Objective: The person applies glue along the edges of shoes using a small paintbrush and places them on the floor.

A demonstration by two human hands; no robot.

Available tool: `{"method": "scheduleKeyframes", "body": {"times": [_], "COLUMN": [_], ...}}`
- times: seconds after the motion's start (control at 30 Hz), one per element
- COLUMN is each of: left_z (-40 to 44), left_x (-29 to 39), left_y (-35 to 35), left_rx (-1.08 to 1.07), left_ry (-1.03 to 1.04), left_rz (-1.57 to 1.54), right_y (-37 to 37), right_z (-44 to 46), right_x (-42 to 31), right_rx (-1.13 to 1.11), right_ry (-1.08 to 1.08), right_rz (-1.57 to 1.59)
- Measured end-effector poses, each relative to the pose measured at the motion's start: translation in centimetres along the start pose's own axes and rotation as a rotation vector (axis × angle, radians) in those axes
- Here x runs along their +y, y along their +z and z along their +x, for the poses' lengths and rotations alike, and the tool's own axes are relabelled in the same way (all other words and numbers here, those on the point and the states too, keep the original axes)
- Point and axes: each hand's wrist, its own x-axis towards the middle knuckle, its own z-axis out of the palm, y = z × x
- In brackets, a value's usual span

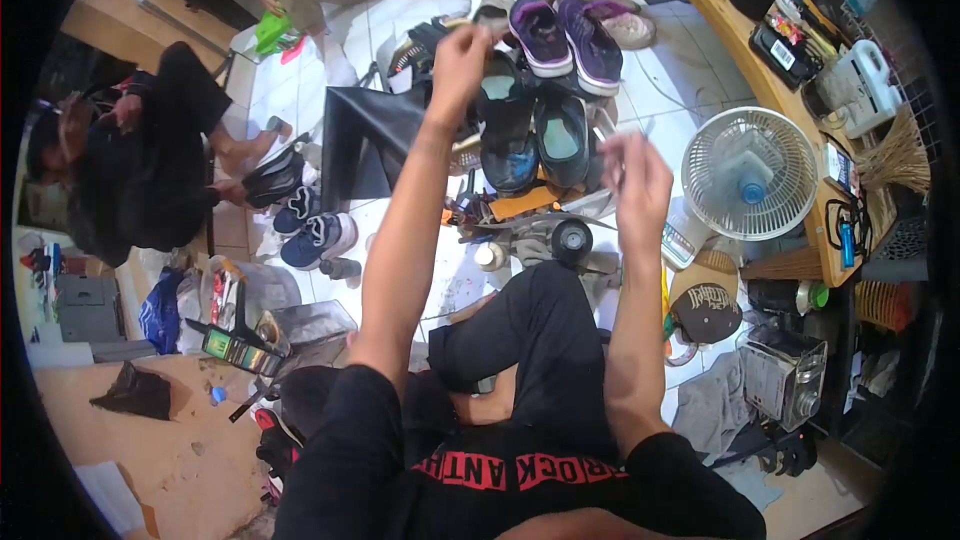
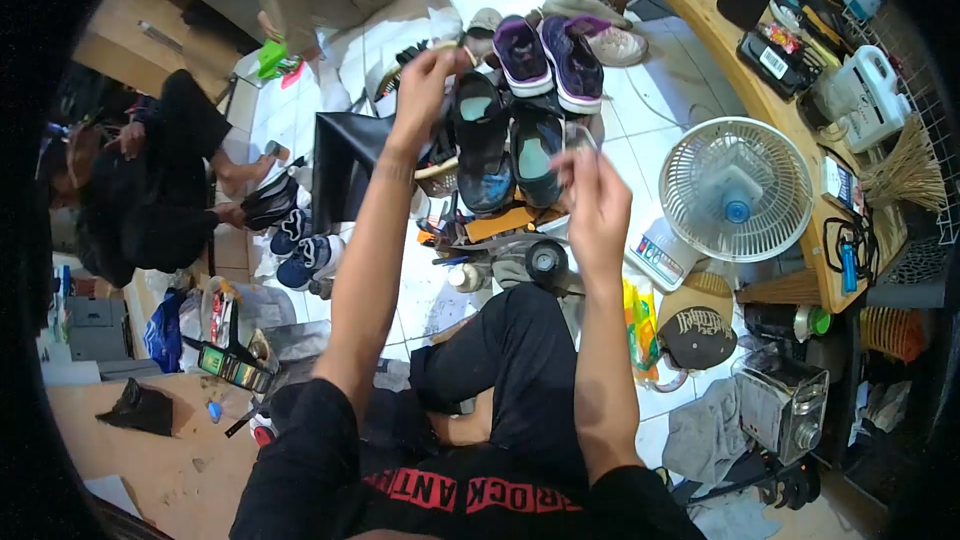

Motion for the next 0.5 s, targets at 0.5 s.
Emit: {"method": "scheduleKeyframes", "body": {"times": [0.5], "left_z": [-48.5], "left_x": [17.4], "left_y": [-9.9], "left_rx": [-0.174], "left_ry": [-0.47], "left_rz": [-0.42], "right_y": [2.7], "right_z": [-26.0], "right_x": [0.7], "right_rx": [-0.444], "right_ry": [0.217], "right_rz": [0.287]}}
